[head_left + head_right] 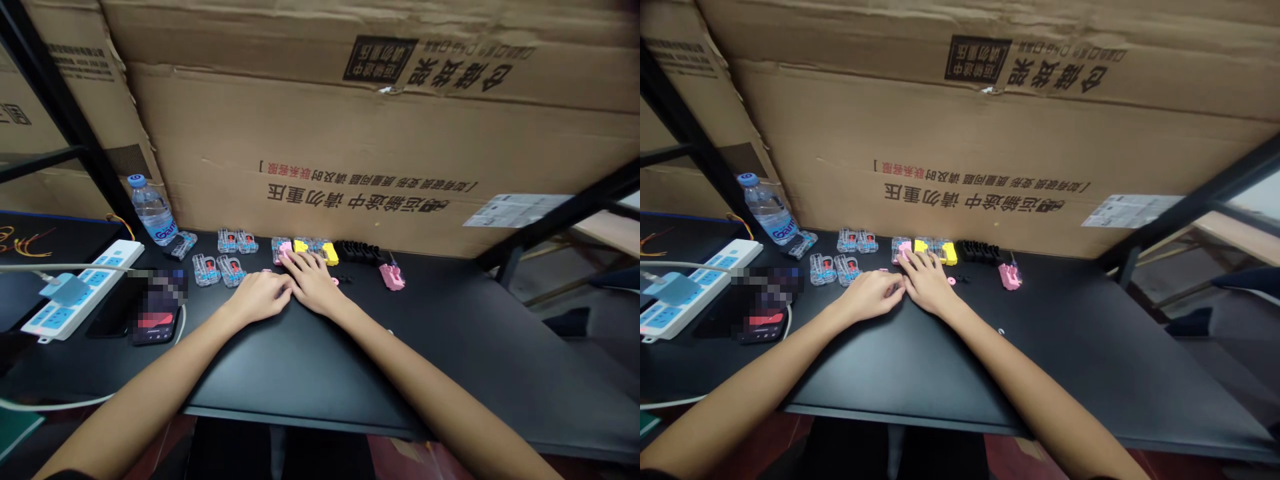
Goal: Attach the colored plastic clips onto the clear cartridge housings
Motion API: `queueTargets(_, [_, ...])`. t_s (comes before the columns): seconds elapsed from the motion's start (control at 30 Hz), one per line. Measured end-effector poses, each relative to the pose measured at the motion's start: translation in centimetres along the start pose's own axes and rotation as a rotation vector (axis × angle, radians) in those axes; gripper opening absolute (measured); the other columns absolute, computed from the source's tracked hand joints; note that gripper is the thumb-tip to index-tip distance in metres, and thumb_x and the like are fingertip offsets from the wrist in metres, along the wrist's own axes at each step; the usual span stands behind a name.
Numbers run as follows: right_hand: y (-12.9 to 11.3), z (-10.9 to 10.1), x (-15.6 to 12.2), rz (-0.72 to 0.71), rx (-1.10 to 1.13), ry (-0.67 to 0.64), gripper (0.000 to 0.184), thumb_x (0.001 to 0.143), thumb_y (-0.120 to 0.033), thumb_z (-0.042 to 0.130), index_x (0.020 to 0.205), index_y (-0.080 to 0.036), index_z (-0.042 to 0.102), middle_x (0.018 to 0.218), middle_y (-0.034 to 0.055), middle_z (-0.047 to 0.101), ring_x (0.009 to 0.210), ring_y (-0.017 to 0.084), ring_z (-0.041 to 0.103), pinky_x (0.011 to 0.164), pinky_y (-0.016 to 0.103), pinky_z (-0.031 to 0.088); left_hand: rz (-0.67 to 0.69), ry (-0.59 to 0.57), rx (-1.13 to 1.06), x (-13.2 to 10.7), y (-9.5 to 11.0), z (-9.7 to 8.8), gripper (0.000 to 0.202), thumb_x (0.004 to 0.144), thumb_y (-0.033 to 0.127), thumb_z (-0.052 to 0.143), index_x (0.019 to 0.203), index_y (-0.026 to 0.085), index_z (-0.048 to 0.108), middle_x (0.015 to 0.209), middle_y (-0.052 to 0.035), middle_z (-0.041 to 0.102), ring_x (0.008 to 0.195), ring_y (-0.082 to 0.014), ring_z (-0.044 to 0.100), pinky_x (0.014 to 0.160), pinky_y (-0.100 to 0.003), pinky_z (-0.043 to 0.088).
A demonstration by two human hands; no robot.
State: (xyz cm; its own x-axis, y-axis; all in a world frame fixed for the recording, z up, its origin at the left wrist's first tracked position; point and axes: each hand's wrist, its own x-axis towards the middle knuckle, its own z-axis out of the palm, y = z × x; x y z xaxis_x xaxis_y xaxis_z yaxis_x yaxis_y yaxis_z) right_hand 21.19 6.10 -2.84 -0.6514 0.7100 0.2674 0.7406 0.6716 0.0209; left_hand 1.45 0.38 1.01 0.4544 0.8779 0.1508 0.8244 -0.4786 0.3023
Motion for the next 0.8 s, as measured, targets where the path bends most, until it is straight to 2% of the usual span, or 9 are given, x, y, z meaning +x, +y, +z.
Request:
queueTargets(0.17, [0.4, 0.4, 0.3, 0.074, -0.045, 0.031, 0.055, 0.111, -0.036, 0.044, 0.162, -0.019, 0.055, 0.168, 0.0142, 0.053, 0.151, 0.039, 0.048, 0.128, 0.059, 0.031, 0.016, -0.007, 0.016, -0.1, 0.1, 0.0, 0.022, 0.104, 0.028, 0.053, 0.103, 0.023, 0.075, 0.096, -0.0058, 0.08, 0.096, -0.0278, 0.077, 0.074, -0.033, 0.053])
queueTargets(0.33, [1.0, 0.8, 0.2, 0.135, -0.043, 0.015, 0.056, 0.11, -0.036, 0.043, 0.163, -0.022, 0.053, 0.17, 0.0122, 0.051, 0.153, 0.04, 0.047, 0.126, 0.061, 0.032, 0.027, 0.004, 0.009, -0.1, 0.1, -0.1, 0.021, 0.103, 0.027, 0.054, 0.098, 0.024, 0.074, 0.088, -0.0036, 0.078, 0.092, -0.0275, 0.076, 0.071, -0.033, 0.051])
queueTargets(0.43, [1.5, 0.2, 0.2, 0.128, -0.012, 0.031, 0.058, 0.109, -0.036, 0.045, 0.164, -0.02, 0.051, 0.172, 0.013, 0.048, 0.154, 0.041, 0.046, 0.126, 0.062, 0.033, 0.038, 0.027, -0.006, -0.1, 0.0, 0.1, 0.019, 0.102, 0.027, 0.056, 0.097, 0.023, 0.074, 0.086, -0.0028, 0.077, 0.089, -0.0263, 0.075, 0.071, -0.033, 0.051])
queueTargets(0.53, [2.8, -1.5, -0.5, 0.129, 0.049, 0.161, 0.057, 0.107, -0.039, 0.05, 0.161, -0.02, 0.053, 0.167, 0.0151, 0.054, 0.151, 0.039, 0.05, 0.122, 0.061, 0.039, 0.059, 0.048, -0.045, -0.2, -0.2, 0.4, 0.015, 0.1, 0.023, 0.058, 0.099, 0.023, 0.073, 0.089, -0.0021, 0.076, 0.089, -0.0241, 0.073, 0.072, -0.033, 0.051])
queueTargets(0.63, [5.1, -3.3, -1.8, 0.171, 0.129, 0.36, 0.045, 0.107, -0.037, 0.05, 0.146, -0.021, 0.065, 0.149, 0.0165, 0.068, 0.139, 0.037, 0.06, 0.115, 0.057, 0.047, 0.13, 0.097, -0.119, -0.1, -0.4, 0.7, 0.013, 0.101, 0.02, 0.058, 0.105, 0.021, 0.071, 0.097, -0.0033, 0.075, 0.093, -0.0223, 0.071, 0.08, -0.033, 0.053])
queueTargets(0.73, [7.8, -3.8, -3.3, 0.225, 0.172, 0.466, 0.036, 0.104, -0.032, 0.052, 0.132, -0.022, 0.072, 0.131, 0.0153, 0.077, 0.124, 0.036, 0.068, 0.108, 0.056, 0.052, 0.197, 0.192, -0.18, 0.1, -0.5, 0.7, 0.015, 0.106, 0.022, 0.055, 0.112, 0.019, 0.068, 0.102, -0.0048, 0.074, 0.097, -0.0212, 0.069, 0.09, -0.036, 0.052])
queueTargets(0.8, [9.4, -3.7, -4.4, 0.285, 0.194, 0.521, 0.034, 0.102, -0.025, 0.05, 0.127, -0.023, 0.074, 0.123, 0.0134, 0.079, 0.116, 0.034, 0.071, 0.103, 0.054, 0.055, 0.203, 0.221, -0.17, 0.1, -0.6, 0.6, 0.015, 0.108, 0.024, 0.053, 0.113, 0.02, 0.067, 0.103, -0.0049, 0.074, 0.098, -0.0217, 0.067, 0.091, -0.038, 0.051])
